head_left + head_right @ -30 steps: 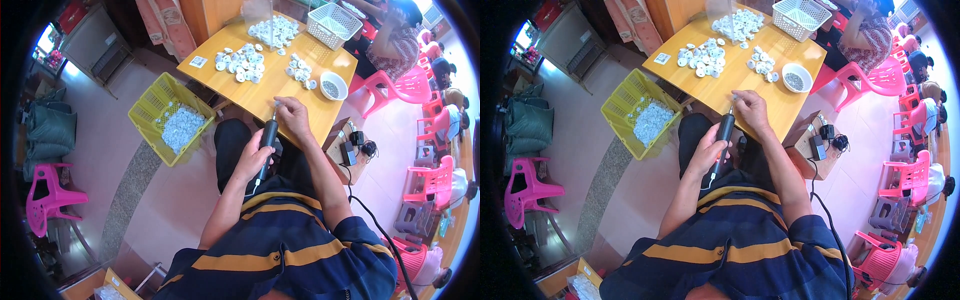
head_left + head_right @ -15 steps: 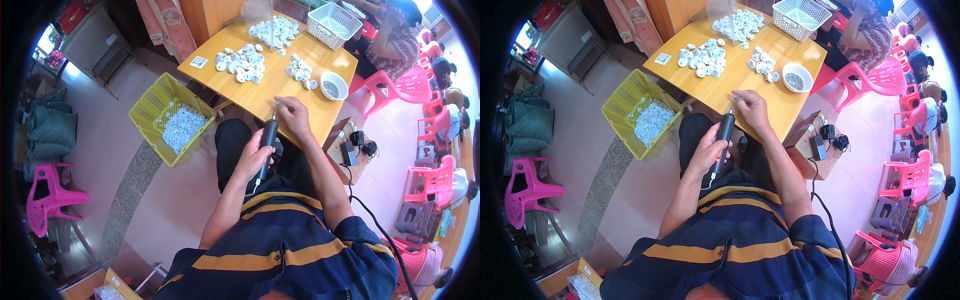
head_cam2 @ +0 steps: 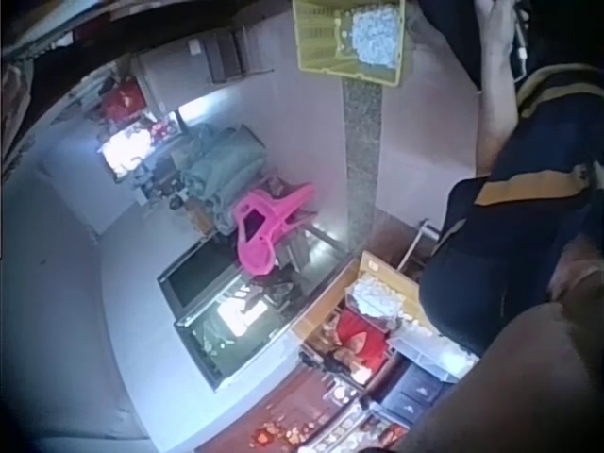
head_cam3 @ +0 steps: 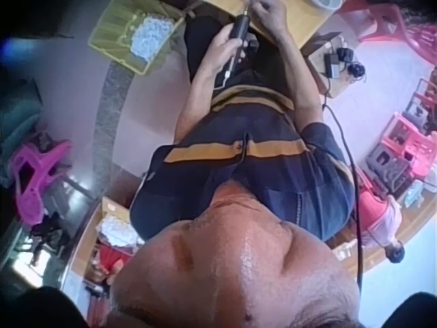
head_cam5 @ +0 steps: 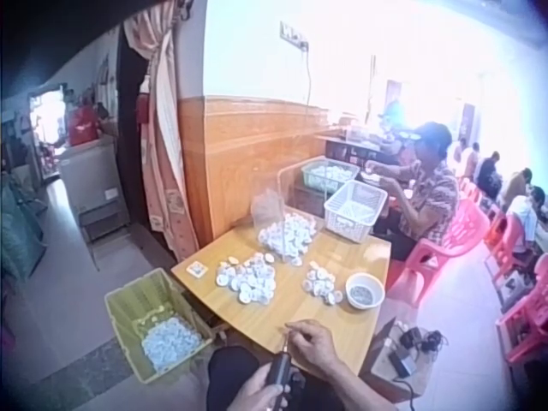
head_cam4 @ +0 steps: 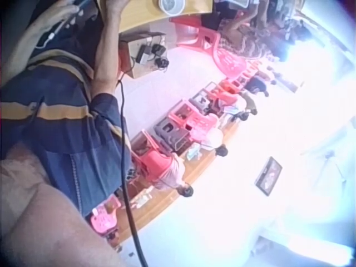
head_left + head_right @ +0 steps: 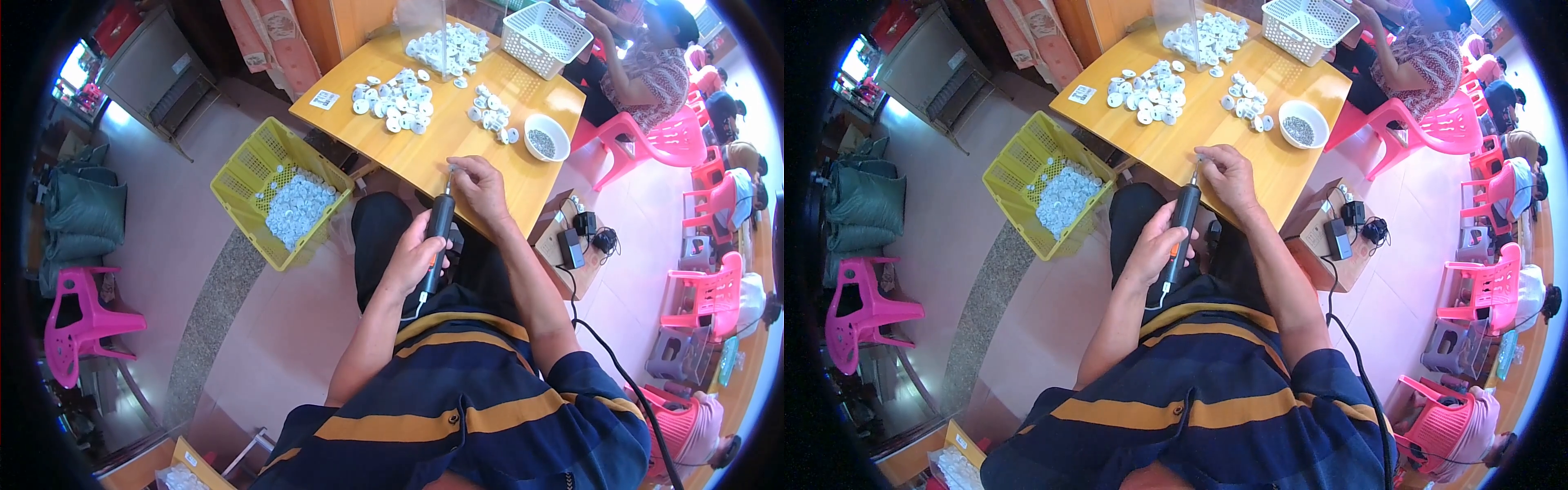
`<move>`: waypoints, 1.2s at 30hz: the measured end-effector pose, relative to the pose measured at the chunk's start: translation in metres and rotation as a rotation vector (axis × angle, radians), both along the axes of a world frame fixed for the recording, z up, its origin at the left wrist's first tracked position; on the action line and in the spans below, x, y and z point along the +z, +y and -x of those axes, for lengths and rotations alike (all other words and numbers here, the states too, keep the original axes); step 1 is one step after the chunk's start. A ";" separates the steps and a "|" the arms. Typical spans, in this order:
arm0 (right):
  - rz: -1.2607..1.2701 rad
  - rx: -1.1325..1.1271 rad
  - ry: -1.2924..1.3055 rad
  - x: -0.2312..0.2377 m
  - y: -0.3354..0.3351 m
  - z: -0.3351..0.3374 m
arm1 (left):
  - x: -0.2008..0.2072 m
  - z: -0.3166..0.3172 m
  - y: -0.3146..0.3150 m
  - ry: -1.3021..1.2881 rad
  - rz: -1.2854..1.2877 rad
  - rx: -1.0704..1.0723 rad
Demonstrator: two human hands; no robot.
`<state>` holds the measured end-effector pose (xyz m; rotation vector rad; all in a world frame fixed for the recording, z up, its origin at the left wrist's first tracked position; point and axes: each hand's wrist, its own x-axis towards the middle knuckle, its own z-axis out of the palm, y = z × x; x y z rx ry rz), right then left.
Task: Assembling small plastic components using an electric screwdriver.
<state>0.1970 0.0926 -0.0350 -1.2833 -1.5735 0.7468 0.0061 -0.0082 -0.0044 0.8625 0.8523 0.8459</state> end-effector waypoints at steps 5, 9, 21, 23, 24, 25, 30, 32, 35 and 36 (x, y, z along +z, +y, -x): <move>-0.061 0.025 -0.045 0.002 -0.001 0.000 | 0.002 0.002 -0.001 -0.045 0.062 -0.020; -0.081 0.031 -0.075 0.004 -0.001 0.001 | 0.003 0.003 -0.002 -0.069 0.078 -0.023; -0.100 0.056 -0.062 0.004 -0.001 0.000 | 0.001 0.007 0.001 -0.120 0.093 -0.035; -0.104 0.059 -0.069 0.004 0.000 -0.001 | 0.001 0.007 0.001 -0.132 0.095 -0.044; -0.108 0.065 -0.078 0.003 0.001 -0.002 | 0.001 0.007 0.001 -0.137 0.094 -0.044; -0.108 0.062 -0.077 0.003 0.001 -0.002 | 0.000 0.007 0.001 -0.141 0.092 -0.043; -0.096 0.086 -0.100 0.002 0.000 -0.002 | 0.001 0.010 0.003 -0.127 0.082 -0.043; -0.096 0.086 -0.106 0.004 -0.001 -0.001 | 0.001 0.011 0.003 -0.125 0.083 -0.043; -0.100 0.087 -0.114 0.005 -0.001 -0.001 | 0.000 0.011 0.003 -0.151 0.088 -0.048; -0.105 0.089 -0.115 0.006 -0.001 -0.001 | 0.000 0.012 0.004 -0.171 0.098 -0.050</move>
